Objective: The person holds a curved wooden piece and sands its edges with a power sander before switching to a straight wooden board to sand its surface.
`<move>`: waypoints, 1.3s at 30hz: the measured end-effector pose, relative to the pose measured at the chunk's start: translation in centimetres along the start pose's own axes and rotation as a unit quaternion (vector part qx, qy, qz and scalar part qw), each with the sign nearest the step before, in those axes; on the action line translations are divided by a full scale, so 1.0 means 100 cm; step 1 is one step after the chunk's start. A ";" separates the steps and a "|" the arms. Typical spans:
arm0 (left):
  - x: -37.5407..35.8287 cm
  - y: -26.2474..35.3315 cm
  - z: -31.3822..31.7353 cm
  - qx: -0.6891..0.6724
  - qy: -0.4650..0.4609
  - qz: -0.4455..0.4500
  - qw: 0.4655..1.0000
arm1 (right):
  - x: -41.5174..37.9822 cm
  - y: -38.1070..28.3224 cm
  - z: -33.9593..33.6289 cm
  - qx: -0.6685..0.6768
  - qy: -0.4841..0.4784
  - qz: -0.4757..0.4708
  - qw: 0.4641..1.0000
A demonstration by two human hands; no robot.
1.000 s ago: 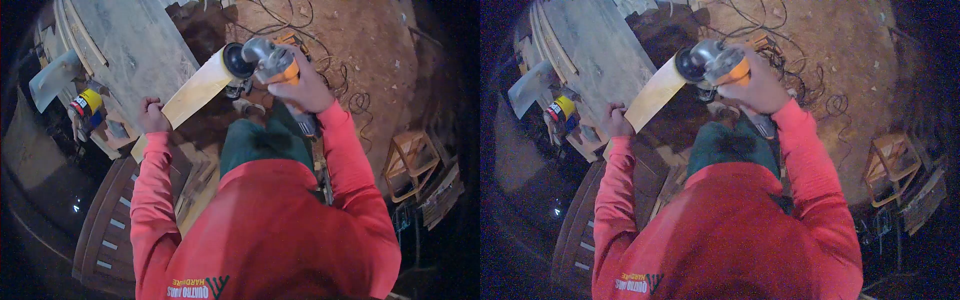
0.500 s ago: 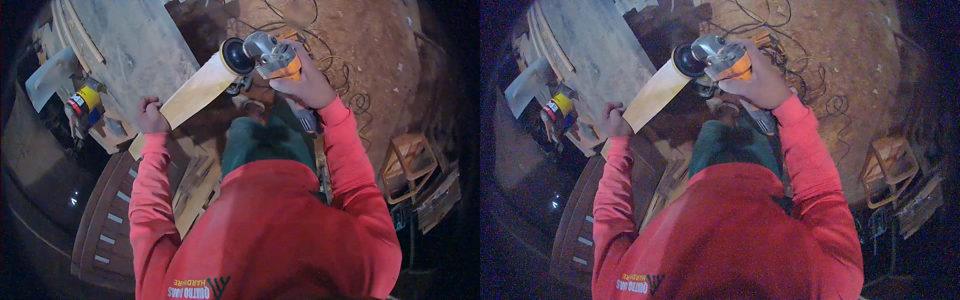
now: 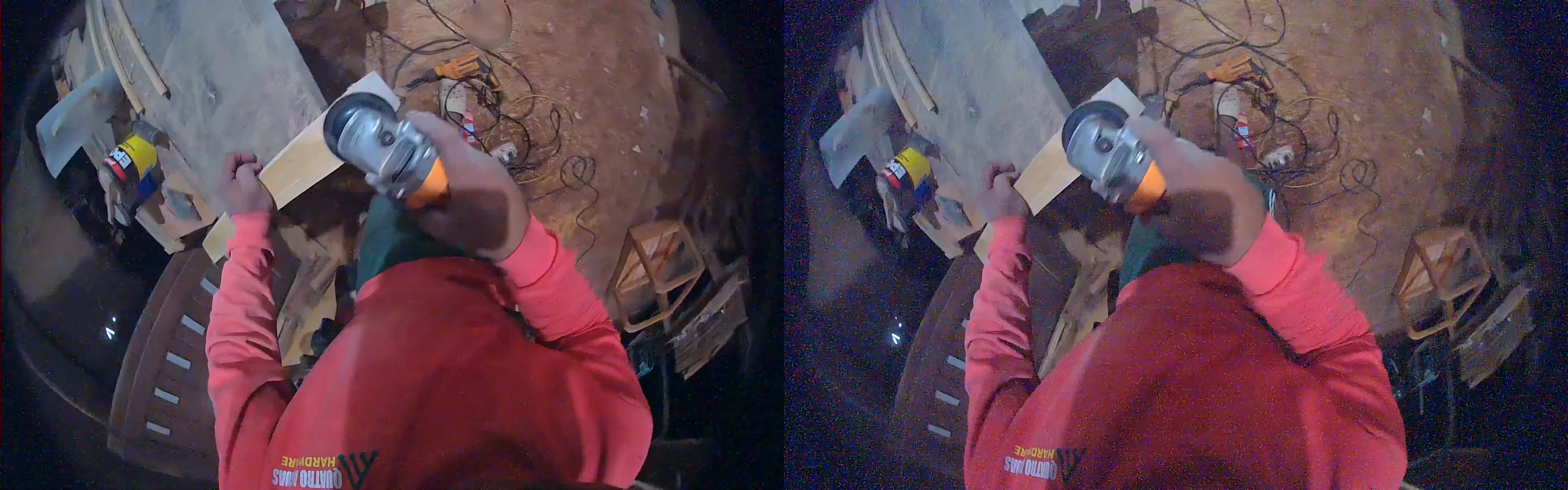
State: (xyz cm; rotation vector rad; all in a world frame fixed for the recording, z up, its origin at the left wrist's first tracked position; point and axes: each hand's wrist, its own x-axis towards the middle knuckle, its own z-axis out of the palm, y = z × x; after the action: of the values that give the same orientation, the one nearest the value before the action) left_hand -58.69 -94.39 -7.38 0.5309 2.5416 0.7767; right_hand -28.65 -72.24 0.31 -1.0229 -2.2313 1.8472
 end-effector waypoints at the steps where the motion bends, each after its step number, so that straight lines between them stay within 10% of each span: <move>1: 0.000 -0.003 0.000 -0.006 -0.006 -0.002 1.000 | -0.001 -0.005 0.000 -0.034 -0.011 0.003 0.999; 13: 0.002 -0.004 -0.002 0.018 -0.007 -0.033 0.999 | 0.028 0.077 -0.012 0.279 0.030 0.081 0.956; 26: -0.003 0.030 -0.003 0.164 -0.017 -0.006 0.986 | -0.010 -0.056 0.036 -0.094 0.015 -0.044 0.994; 31: -0.028 -0.032 -0.037 0.153 0.114 0.209 0.959 | -0.020 -0.096 0.105 -0.199 0.000 -0.037 0.979; 36: -0.052 -0.186 -0.125 0.230 0.274 0.144 0.923 | -0.018 -0.121 0.181 -0.272 -0.039 -0.035 0.961; 39: -0.056 -0.254 -0.162 0.077 0.145 -0.019 0.986 | -0.012 -0.125 0.233 -0.277 -0.057 -0.064 0.957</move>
State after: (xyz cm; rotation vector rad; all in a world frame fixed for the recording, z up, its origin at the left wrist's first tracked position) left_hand -67.98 -123.53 -8.77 0.4430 2.8893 0.6914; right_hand -43.75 -93.36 5.48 -0.8108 -2.8938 1.2774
